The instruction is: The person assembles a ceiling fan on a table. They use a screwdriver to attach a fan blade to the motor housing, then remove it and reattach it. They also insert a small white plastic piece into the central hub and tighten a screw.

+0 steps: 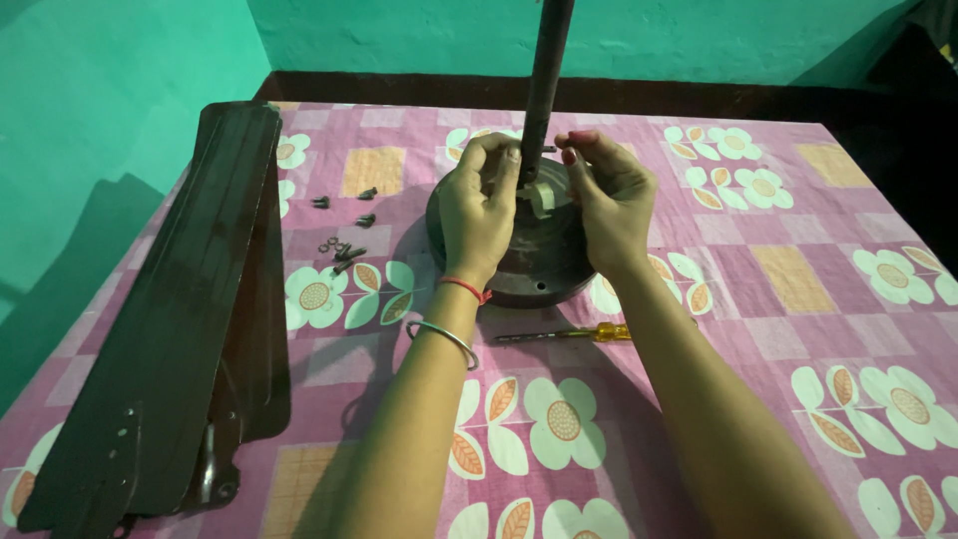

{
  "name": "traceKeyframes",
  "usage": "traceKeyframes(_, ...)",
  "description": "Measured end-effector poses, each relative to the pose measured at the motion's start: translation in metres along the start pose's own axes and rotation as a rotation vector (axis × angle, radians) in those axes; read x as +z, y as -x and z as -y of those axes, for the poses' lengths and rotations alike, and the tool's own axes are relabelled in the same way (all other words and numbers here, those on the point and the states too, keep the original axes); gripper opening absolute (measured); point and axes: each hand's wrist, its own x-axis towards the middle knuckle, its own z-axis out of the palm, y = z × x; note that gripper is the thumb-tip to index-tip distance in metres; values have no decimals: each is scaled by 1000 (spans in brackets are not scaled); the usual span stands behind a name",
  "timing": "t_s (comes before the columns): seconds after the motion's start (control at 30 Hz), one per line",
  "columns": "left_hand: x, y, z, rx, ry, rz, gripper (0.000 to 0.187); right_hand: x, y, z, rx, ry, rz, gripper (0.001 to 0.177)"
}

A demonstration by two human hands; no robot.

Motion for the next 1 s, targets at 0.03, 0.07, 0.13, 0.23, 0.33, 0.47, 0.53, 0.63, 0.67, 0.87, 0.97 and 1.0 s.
traceKeyframes(0.03,0,0,0,4,-28,-3,17,-1,0,-1,-3,20,4,17)
traceKeyframes(0.07,-1,0,0,9,-58,-8,18,0,0,-2,-6,38,11,17)
traceKeyframes(0.13,-1,0,1,21,-69,-16,19,0,1,-3,0,76,20,17)
traceKeyframes(0.23,-1,0,7,49,-85,-26,20,2,2,0,16,138,27,18)
traceKeyframes(0.33,-1,0,15,60,-76,-33,20,3,2,3,7,148,47,19)
traceKeyframes(0.47,-2,-1,19,42,-96,-28,21,5,3,6,-8,87,80,19)
traceKeyframes(0.53,-2,-1,20,58,-128,-60,22,6,3,7,-6,91,88,19)
traceKeyframes(0.63,-2,-1,21,47,-152,-76,24,6,3,7,6,89,99,18)
traceKeyframes(0.67,-3,-1,22,37,-156,-76,25,7,3,7,8,86,98,18)
traceKeyframes(0.87,-3,-1,23,-31,-73,-116,30,7,3,7,0,68,113,18)
traceKeyframes(0.97,-4,-3,24,-156,-92,-130,30,8,3,8,-11,86,101,18)
traceKeyframes(1.0,-4,-3,27,-157,5,-149,29,7,4,8,-11,96,95,18)
